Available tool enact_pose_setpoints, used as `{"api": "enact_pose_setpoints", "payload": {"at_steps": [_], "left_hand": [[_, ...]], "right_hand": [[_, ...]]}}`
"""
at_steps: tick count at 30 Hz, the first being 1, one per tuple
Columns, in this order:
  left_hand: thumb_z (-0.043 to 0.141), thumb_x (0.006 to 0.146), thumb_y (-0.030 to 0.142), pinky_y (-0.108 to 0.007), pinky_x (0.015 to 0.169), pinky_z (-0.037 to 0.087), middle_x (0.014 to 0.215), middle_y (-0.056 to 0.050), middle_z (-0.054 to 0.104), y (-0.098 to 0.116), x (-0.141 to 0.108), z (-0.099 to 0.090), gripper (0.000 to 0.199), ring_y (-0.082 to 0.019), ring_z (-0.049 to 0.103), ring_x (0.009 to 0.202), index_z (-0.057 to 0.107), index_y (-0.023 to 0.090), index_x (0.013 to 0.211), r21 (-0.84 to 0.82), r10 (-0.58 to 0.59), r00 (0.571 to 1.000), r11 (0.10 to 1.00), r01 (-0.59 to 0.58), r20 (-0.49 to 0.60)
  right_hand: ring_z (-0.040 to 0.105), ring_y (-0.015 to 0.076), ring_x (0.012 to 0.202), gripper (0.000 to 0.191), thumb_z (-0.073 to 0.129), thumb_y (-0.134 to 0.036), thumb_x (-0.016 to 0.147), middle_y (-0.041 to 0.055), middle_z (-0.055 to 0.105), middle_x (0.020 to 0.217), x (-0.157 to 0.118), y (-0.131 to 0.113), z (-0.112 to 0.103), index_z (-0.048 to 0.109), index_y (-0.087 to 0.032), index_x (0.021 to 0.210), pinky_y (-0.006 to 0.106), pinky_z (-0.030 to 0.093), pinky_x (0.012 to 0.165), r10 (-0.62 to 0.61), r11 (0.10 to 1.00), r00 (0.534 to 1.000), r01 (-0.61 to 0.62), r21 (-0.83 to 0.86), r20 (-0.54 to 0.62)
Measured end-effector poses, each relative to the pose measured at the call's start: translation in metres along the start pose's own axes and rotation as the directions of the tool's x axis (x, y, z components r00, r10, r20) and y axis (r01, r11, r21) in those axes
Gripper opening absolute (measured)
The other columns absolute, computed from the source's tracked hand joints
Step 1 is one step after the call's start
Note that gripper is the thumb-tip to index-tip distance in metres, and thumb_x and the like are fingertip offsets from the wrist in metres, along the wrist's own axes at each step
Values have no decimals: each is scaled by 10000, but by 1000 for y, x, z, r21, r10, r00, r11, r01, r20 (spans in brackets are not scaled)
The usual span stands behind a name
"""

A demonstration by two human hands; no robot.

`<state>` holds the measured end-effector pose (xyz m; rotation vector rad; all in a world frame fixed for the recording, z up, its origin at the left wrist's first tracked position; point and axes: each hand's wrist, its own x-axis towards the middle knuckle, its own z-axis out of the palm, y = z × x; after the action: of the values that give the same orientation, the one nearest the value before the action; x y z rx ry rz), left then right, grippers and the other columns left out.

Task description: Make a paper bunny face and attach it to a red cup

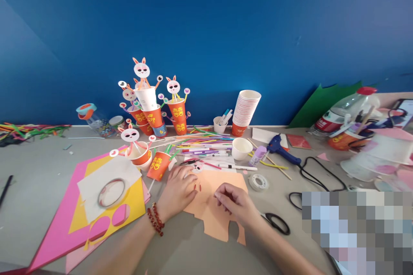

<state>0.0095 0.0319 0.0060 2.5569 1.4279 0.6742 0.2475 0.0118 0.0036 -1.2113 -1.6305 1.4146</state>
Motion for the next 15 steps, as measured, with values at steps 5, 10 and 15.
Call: {"api": "enact_pose_setpoints", "payload": {"at_steps": [5,10,15], "left_hand": [[618,823,219,-509,1048,386,1297,-77,543,-10,0,-8,258,-287,479,1222,631,235,1080,21,0,999,1000,-1,53],[596,857,230,-471,1013,423,1264,-66,563,-11,0,-9,217,-276,506,1186,660,257,1062,1,47,997,999,-47,62],[590,871,239,-458,1018,416,1229,-63,574,-11,0,-4,194,-258,515,1161,659,255,1052,-26,49,997,999,-47,68]], "right_hand": [[538,125,576,228,535,-365,907,2,616,680,-1,-2,0,584,-190,769,230,422,550,4,1000,1000,-4,-25,2],[534,128,591,216,526,-347,910,3,622,698,0,-4,0,582,-193,768,231,419,559,-5,997,1000,7,-71,20],[512,129,584,182,526,-304,898,-5,607,687,0,-2,1,590,-197,765,232,395,542,-13,990,1000,16,-139,20]]}}
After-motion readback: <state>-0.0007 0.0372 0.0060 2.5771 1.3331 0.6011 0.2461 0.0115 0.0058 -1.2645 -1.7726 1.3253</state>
